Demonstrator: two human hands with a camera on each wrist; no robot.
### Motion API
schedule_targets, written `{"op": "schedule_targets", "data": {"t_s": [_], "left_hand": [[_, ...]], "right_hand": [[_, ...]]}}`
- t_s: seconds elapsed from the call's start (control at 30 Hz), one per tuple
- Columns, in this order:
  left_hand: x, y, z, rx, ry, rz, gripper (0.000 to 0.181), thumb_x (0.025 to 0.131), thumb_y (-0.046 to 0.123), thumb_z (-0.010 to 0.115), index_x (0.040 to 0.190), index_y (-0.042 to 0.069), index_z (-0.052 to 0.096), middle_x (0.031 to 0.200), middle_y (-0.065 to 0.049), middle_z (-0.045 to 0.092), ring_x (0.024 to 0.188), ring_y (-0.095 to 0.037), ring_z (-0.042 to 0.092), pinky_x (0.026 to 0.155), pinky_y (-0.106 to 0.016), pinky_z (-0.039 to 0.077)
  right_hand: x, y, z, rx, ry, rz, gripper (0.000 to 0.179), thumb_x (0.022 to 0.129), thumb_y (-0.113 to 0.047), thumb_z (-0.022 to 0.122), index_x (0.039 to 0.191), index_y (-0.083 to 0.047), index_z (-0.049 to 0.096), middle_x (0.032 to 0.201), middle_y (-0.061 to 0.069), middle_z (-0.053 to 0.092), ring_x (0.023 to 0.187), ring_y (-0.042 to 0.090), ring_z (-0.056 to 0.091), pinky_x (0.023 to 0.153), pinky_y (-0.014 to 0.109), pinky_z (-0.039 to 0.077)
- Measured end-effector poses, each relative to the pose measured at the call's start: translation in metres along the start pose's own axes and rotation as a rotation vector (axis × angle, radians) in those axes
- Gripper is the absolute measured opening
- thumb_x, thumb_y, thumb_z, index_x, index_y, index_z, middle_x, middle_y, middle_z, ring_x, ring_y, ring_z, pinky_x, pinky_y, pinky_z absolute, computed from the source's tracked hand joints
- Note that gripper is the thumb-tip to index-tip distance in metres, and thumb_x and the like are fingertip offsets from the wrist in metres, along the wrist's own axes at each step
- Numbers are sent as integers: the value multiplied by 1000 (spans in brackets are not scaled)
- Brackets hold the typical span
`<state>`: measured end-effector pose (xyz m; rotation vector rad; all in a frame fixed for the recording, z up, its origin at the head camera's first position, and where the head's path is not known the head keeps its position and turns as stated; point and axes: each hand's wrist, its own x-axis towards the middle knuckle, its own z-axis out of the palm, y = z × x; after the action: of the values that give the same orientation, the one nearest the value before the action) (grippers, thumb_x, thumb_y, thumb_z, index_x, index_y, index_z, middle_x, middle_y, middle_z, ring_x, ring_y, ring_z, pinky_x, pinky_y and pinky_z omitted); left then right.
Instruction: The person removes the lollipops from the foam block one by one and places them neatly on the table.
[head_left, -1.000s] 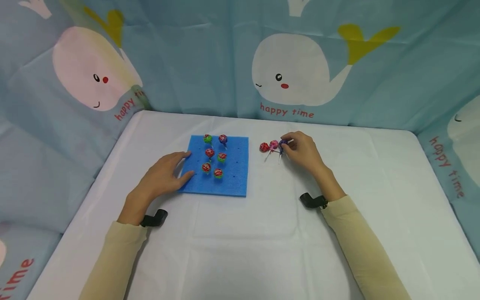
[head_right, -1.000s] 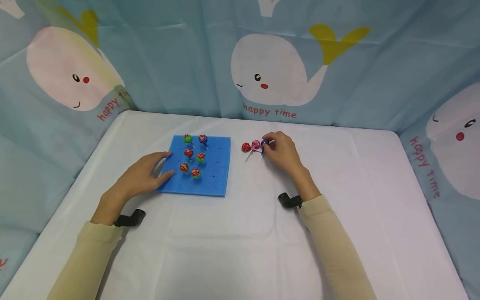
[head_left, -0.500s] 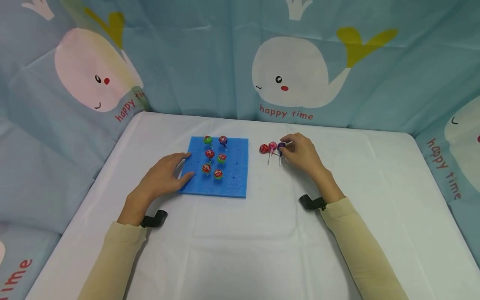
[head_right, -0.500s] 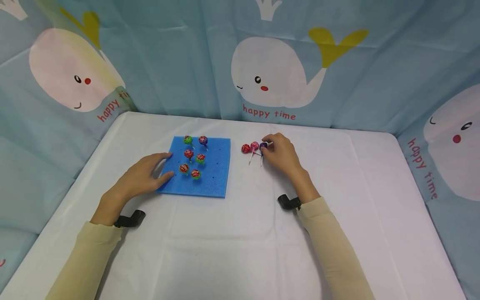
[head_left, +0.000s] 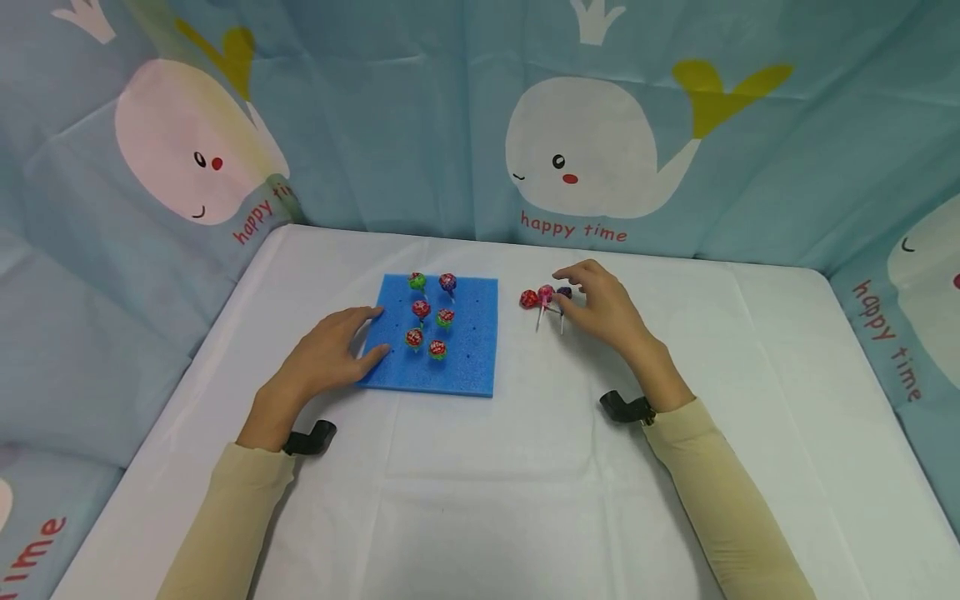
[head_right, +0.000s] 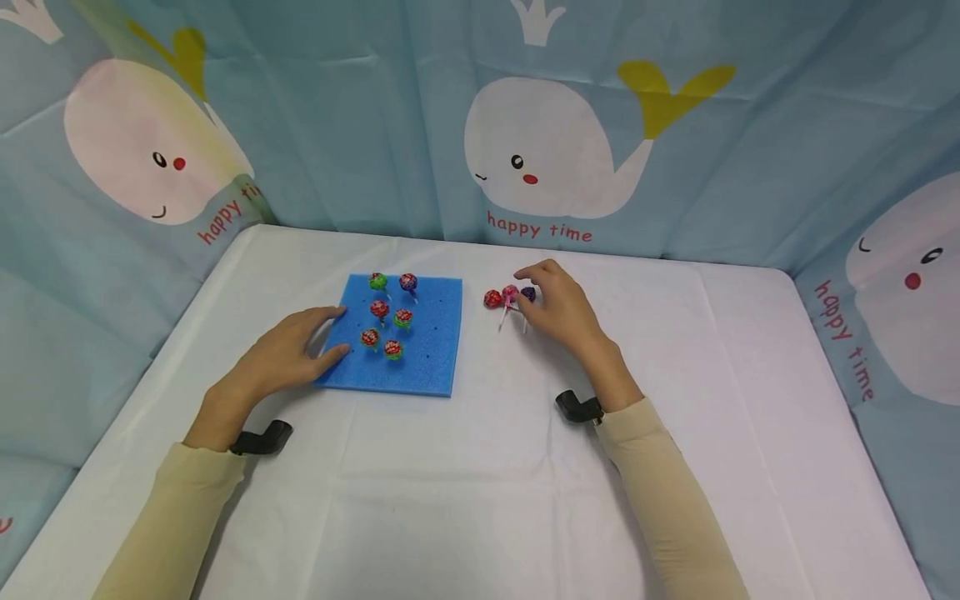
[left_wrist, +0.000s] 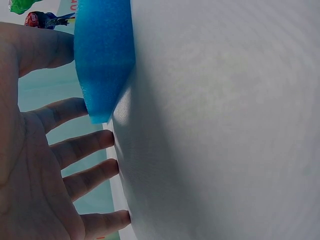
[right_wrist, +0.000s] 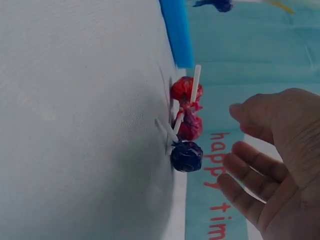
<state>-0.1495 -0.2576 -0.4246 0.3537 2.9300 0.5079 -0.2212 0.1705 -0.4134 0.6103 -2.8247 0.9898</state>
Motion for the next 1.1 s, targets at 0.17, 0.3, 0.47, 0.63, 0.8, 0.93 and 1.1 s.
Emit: {"op": "schedule_targets", "data": {"t_s": [0.17, 0.3, 0.47, 0.63, 0.8, 0.93, 1.1], "left_hand": [[2, 2, 0, 4, -2, 4, 71, 102, 47, 62, 161, 10, 44, 164, -22, 47, 155, -46, 39, 125, -69, 33], [3, 3, 3, 1, 2, 7, 71, 102, 46, 62, 160, 9, 45, 163, -23, 48, 154, -46, 41, 126, -68, 33], [3, 4, 7, -6, 2, -1, 73, 102, 47, 62, 161, 8, 44, 163, -23, 48, 154, -46, 41, 126, -67, 33], [2, 3, 5, 1, 15, -6, 73, 101, 48, 63, 160, 8, 45, 163, -23, 48, 153, -47, 42, 124, -69, 36], [2, 0, 2, 16, 19, -1, 74, 101, 49, 63, 160, 8, 45, 162, -23, 48, 152, -48, 42, 123, -70, 37], [3, -1, 1, 18, 17, 10, 73, 101, 48, 63, 159, 7, 45, 162, -23, 48, 152, -48, 42, 123, -70, 36], [3, 0, 0, 18, 6, 9, 73, 101, 46, 64, 160, 7, 44, 162, -24, 47, 153, -48, 41, 123, -70, 36]], "right_hand": [[-2, -5, 0, -42, -10, -46, 38, 98, -14, 75, 134, -4, 69, 135, 17, 65, 125, 35, 65, 108, 55, 55], [-3, -10, 0, -61, 2, -69, 37, 98, -16, 75, 133, -6, 69, 135, 15, 65, 125, 33, 66, 108, 52, 56], [-2, -18, 2, -31, -2, -103, 35, 98, -15, 73, 131, -5, 71, 133, 15, 66, 121, 34, 67, 104, 52, 58], [-1, -28, 15, 5, -18, -154, 33, 99, -17, 73, 131, -6, 71, 130, 12, 67, 114, 31, 68, 98, 47, 60], [2, -41, 29, 34, -33, -205, 33, 100, -17, 72, 131, -8, 71, 128, 12, 67, 107, 29, 68, 93, 42, 61], [6, -49, 35, 52, -37, -236, 33, 100, -16, 72, 132, -6, 71, 130, 12, 67, 105, 31, 69, 91, 41, 62], [10, -58, 41, 62, -60, -250, 33, 101, -17, 71, 132, -5, 70, 131, 12, 67, 117, 29, 70, 101, 42, 62]]}}
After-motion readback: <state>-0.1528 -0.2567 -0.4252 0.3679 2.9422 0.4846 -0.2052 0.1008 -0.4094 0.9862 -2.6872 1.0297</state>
